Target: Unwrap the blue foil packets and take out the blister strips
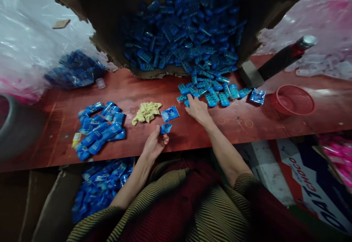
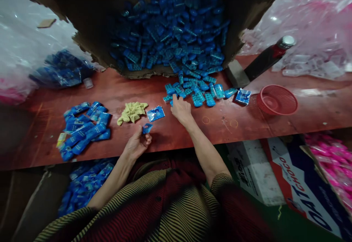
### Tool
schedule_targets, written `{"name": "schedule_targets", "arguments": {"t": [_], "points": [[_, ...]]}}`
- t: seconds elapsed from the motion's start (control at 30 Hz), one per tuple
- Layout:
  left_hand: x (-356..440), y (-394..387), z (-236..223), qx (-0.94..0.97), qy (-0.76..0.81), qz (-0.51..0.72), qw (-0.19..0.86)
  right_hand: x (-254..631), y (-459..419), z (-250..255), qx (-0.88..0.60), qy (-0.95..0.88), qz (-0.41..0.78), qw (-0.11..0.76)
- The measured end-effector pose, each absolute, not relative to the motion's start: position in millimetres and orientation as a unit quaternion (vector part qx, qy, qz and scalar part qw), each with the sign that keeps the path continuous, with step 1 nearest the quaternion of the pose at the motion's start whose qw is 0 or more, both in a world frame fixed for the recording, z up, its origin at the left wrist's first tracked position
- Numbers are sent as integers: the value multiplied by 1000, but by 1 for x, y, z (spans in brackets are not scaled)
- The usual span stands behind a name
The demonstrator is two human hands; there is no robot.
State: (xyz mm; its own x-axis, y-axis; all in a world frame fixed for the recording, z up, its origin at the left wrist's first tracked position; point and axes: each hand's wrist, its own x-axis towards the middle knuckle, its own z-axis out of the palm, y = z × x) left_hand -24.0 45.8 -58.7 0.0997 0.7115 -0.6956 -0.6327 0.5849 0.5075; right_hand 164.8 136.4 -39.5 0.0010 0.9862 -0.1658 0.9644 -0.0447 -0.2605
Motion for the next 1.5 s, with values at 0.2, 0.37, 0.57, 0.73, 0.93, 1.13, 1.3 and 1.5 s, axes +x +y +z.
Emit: {"name": "schedule_targets", "arguments": {"t": [0.2,0.37,0.57,0.73,0.93,1.13,1.3,1.5], "points": [[-25,46,-61,38,481,467,741,175,111,-29,-573,-515,560,306],[-21,46,-64,42,488,471,734,161,78,-27,-392,-387,728,409],[-21,42,-66,98,485,478,726,148,70,-28,-393,-360,725,436],[-23,40,-71,130,465,496,721,145,63,-29,-409,-377,696,453],[-25,40,-71,152,452,520,709,140,57,-28,-425,-388,672,466],[-25,40,-66,181,467,537,678,131,48,-37,-445,-408,629,490],[-26,42,-64,194,488,523,671,120,35,-54,-490,-434,585,480],[-27,46,-69,202,507,513,663,119,31,-66,-450,-419,610,499]]}}
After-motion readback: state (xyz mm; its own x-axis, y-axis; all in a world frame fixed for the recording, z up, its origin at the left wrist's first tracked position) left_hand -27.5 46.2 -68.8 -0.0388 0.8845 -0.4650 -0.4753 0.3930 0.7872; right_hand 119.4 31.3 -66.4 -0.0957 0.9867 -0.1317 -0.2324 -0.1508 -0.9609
